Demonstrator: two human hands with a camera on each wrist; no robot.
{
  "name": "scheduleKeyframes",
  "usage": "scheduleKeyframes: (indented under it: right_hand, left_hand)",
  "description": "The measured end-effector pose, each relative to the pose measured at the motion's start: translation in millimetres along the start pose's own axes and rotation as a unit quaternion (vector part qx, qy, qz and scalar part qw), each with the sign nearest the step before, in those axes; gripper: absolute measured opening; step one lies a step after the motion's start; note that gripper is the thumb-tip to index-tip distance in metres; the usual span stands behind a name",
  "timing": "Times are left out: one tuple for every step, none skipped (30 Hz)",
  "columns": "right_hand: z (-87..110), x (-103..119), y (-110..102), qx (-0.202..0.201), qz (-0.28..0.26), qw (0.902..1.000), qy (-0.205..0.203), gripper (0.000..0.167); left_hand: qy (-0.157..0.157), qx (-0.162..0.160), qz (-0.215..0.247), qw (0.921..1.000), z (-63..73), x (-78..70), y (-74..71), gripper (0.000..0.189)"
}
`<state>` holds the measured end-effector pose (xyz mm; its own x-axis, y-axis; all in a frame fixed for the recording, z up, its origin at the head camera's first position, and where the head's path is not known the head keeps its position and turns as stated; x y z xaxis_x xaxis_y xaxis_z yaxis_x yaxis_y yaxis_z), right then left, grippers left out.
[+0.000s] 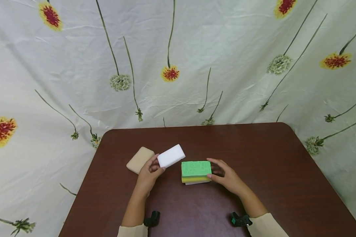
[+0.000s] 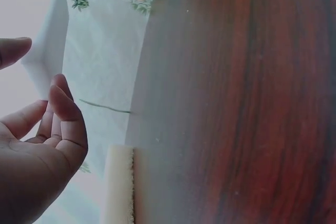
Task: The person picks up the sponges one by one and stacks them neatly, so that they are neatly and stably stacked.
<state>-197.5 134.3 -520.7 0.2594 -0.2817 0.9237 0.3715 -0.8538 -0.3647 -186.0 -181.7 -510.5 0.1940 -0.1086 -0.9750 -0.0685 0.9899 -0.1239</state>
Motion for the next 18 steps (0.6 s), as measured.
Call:
scheduleKeyframes:
  right_hand:
    - [0.1,-0.1,-0.1,0.0,0.0,1.0,0.0,0.067]
    - [0.2,0.0,-0.2,0.0,0.0,1.0,-0.001,0.067]
    - [0.2,0.2,-0.2,-0.001,0.001,1.0,-0.001,0.068]
    - [0.2,0.3,-0.3,-0.001,0.001,1.0,-0.001,0.068]
    - [0.2,0.5,-0.3,-0.001,0.002,1.0,0.0,0.068]
    - [0.2,0.7,-0.3,-0.002,0.002,1.0,0.0,0.068]
    - [0.2,0.8,-0.3,-0.002,0.002,1.0,0.0,0.069]
    - [0.2,0.7,-0.2,-0.002,0.002,1.0,0.0,0.069]
    - [0.2,0.4,-0.1,-0.002,0.002,1.0,0.001,0.07]
    - [0.3,0.1,0.1,-0.002,0.002,1.0,0.002,0.071]
    - [0.2,-0.1,0.3,-0.002,0.004,1.0,0.002,0.072]
    - [0.2,-0.6,0.4,-0.003,0.006,1.0,0.003,0.073]
    - [0.3,-1.3,0.4,-0.004,0.006,0.9999,0.008,0.074]
    - [0.4,-2.0,0.5,-0.006,0.007,0.9999,0.012,0.074]
    - [0.5,-2.7,0.5,-0.007,0.008,0.9998,0.014,0.075]
    - [0.5,-3.4,0.5,-0.008,0.008,0.9998,0.017,0.075]
    - [0.5,-4.0,0.5,-0.01,0.008,0.9997,0.019,0.074]
    - [0.5,-4.6,0.5,-0.012,0.005,0.9997,0.022,0.074]
  left_hand:
    - [0.0,0.0,0.001,1.0,0.2,-0.8,0.5,0.069]
    - [0.001,0.0,0.002,1.0,0.1,-1.2,0.8,0.069]
    - [0.003,0.0,0.003,1.0,-0.1,-1.8,1.3,0.069]
    - [0.006,0.0,0.003,1.0,-0.2,-2.5,1.7,0.068]
    - [0.008,0.0,0.004,1.0,0.1,-3.3,2.2,0.068]
    - [0.01,0.001,0.005,0.9999,0.3,-4.3,2.7,0.068]
    - [0.012,0.001,0.005,0.9999,0.5,-4.8,3.2,0.068]
    - [0.014,0.001,0.006,0.9999,0.9,-5.6,3.7,0.068]
    - [0.016,0.002,0.005,0.9999,1.4,-6.5,4.3,0.067]
    - [0.018,0.003,0.003,0.9998,1.9,-7.3,4.8,0.067]
    - [0.02,0.003,0.003,0.9998,2.4,-7.9,5.4,0.067]
    - [0.023,0.005,0.002,0.9997,2.9,-8.7,6.1,0.067]
    - [0.026,0.006,0.0,0.9996,3.3,-9.5,6.8,0.067]
    - [0.03,0.008,0.0,0.9995,4.0,-10.5,7.6,0.067]
    - [0.034,0.01,-0.003,0.9994,4.5,-11.4,8.5,0.067]
    - [0.038,0.012,-0.006,0.9992,4.9,-12.1,9.4,0.067]
    - [0.041,0.015,-0.008,0.999,5.5,-12.9,10.4,0.067]
    - [0.044,0.018,-0.009,0.9988,6.0,-13.6,11.6,0.067]
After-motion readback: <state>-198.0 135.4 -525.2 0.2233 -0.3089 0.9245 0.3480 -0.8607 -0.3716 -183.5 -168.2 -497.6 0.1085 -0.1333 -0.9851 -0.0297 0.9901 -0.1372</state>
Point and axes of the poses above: each hand's wrist, its own z-axis away from the middle knuckle, its own y-axis out of the palm, x = y × z, the point moved 5 cm from there along -z, towards the middle knuckle, and after that the axes turned 2 degrees about -y, right-handed, at the moved point
